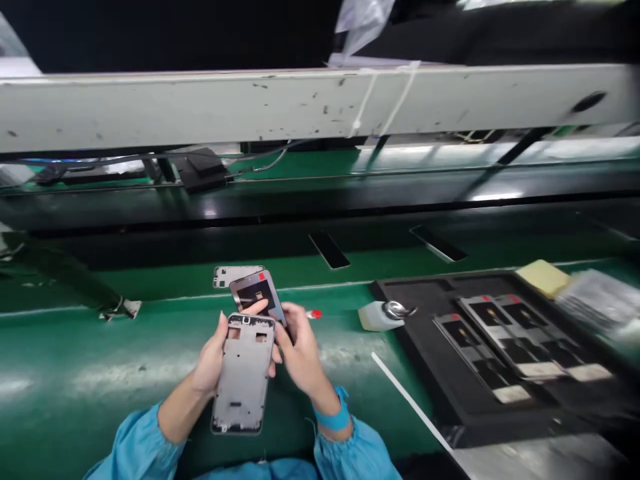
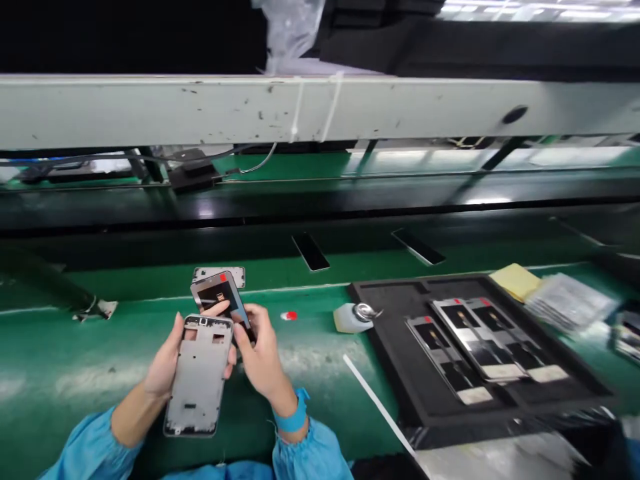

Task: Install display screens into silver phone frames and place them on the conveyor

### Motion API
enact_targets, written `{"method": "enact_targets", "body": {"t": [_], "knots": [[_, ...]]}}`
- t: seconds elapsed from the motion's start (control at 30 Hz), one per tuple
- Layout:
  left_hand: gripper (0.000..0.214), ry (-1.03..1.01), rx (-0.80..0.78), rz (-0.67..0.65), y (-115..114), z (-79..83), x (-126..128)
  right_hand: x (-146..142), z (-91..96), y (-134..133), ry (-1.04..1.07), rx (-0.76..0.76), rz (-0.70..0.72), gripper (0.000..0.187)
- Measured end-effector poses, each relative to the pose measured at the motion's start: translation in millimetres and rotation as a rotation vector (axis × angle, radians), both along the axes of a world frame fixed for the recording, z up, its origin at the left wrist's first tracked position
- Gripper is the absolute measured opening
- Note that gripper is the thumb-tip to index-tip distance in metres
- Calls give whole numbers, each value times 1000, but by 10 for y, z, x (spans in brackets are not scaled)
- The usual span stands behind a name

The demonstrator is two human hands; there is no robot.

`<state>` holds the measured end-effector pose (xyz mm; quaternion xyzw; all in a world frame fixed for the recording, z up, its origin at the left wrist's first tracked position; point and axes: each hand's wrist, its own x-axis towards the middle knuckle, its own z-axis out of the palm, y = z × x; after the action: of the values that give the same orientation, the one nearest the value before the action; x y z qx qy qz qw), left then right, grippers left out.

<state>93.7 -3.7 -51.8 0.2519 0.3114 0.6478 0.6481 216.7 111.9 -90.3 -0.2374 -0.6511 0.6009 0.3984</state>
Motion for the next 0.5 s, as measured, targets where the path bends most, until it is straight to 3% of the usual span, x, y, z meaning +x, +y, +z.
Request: {"method": "enact_targets", "body": {"t": [0.2, 0.37, 0.5], "knots": [[70, 741, 133, 318, -144, -164, 3, -126, 383, -77, 147, 177, 23, 43], [66, 1123, 315, 302, -156, -176, 20, -237, 558, -196, 297, 106, -62, 25], [65, 1185, 348, 288, -120, -117, 33, -176, 600, -129, 311, 124, -110, 25]]}}
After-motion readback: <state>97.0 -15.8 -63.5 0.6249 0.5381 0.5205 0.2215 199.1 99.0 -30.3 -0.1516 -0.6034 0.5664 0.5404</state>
